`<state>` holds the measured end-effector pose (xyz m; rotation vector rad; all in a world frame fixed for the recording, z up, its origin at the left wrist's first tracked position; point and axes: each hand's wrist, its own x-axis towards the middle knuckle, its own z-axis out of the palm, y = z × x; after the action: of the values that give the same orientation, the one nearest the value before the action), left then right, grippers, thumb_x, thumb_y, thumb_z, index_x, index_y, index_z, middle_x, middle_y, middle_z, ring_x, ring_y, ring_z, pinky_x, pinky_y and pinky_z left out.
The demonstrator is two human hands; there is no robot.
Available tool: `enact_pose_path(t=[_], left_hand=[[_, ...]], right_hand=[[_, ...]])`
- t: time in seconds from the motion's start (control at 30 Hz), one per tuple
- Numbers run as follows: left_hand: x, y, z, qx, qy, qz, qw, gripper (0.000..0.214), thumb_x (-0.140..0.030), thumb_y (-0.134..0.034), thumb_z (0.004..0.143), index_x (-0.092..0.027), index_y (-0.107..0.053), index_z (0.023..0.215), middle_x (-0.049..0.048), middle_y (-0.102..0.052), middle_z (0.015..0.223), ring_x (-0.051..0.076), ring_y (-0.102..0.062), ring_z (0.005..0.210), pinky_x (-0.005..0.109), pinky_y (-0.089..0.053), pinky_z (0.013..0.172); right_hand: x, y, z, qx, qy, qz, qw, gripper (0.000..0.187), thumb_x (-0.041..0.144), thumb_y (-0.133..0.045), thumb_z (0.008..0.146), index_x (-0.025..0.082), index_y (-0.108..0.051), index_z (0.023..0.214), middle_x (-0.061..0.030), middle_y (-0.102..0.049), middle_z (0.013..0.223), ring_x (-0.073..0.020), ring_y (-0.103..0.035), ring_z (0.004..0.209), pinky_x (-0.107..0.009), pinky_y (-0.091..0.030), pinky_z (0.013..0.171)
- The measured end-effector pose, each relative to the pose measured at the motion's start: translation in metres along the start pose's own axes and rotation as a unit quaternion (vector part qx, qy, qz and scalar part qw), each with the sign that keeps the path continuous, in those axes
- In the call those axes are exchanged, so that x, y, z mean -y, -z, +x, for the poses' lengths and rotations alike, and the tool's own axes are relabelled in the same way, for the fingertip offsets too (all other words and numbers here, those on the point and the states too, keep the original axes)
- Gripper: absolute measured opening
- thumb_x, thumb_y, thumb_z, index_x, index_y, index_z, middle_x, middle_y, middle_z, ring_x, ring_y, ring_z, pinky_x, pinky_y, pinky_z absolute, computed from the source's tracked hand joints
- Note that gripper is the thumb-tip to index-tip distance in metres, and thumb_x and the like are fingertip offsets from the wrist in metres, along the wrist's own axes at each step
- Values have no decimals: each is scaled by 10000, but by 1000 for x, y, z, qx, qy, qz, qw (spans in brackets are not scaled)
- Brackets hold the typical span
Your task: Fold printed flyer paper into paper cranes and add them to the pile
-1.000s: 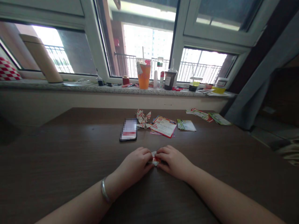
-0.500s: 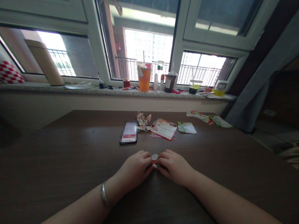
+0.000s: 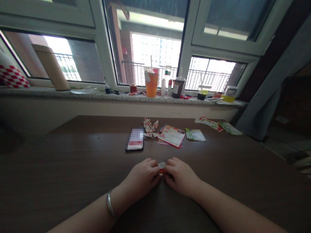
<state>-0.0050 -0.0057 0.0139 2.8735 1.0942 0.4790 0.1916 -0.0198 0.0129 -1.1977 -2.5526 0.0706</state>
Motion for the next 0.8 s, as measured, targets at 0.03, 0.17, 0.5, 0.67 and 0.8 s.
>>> enact_pose_path(t=[0.03,0.17,0.5,0.67,0.8], left_hand=[[0,0,0,1,1,-1,1000,68,-174,-586,856,-187,-649,833,25,-623,867,168,-549,821,293,-465,754],[-1,-1,-1,14,6,-3,1000,73,-180,-579,865,-191,-650,871,27,-630,889,181,-558,845,310,-478,771],[-16,15,3,91,8,38,995,159,-155,-496,903,-154,-652,935,63,-662,918,193,-597,837,325,-509,791],[-22,13,-4,111,-11,53,992,251,-124,-511,873,-157,-606,1103,77,-662,1037,202,-603,885,316,-518,801],[-20,13,-11,97,-39,71,992,290,-119,-485,886,-175,-593,1150,83,-648,1119,191,-600,918,311,-514,828]], right_hand=[[0,0,0,-2,-6,10,1000,89,186,-541,844,192,-630,837,-35,-621,872,-176,-521,845,-281,-393,736],[-2,-2,1,-16,-30,69,997,37,171,-581,801,188,-613,796,-27,-613,851,-169,-520,836,-266,-394,726],[-8,-8,3,-20,-54,133,989,81,122,-584,784,179,-641,792,-34,-612,861,-167,-532,862,-273,-407,791],[-7,-5,0,-17,-59,112,992,73,134,-574,805,179,-632,804,-34,-614,865,-166,-535,856,-275,-406,781],[-7,-3,-1,-13,-68,80,994,86,205,-574,848,179,-616,777,-34,-614,851,-170,-534,839,-281,-403,761]])
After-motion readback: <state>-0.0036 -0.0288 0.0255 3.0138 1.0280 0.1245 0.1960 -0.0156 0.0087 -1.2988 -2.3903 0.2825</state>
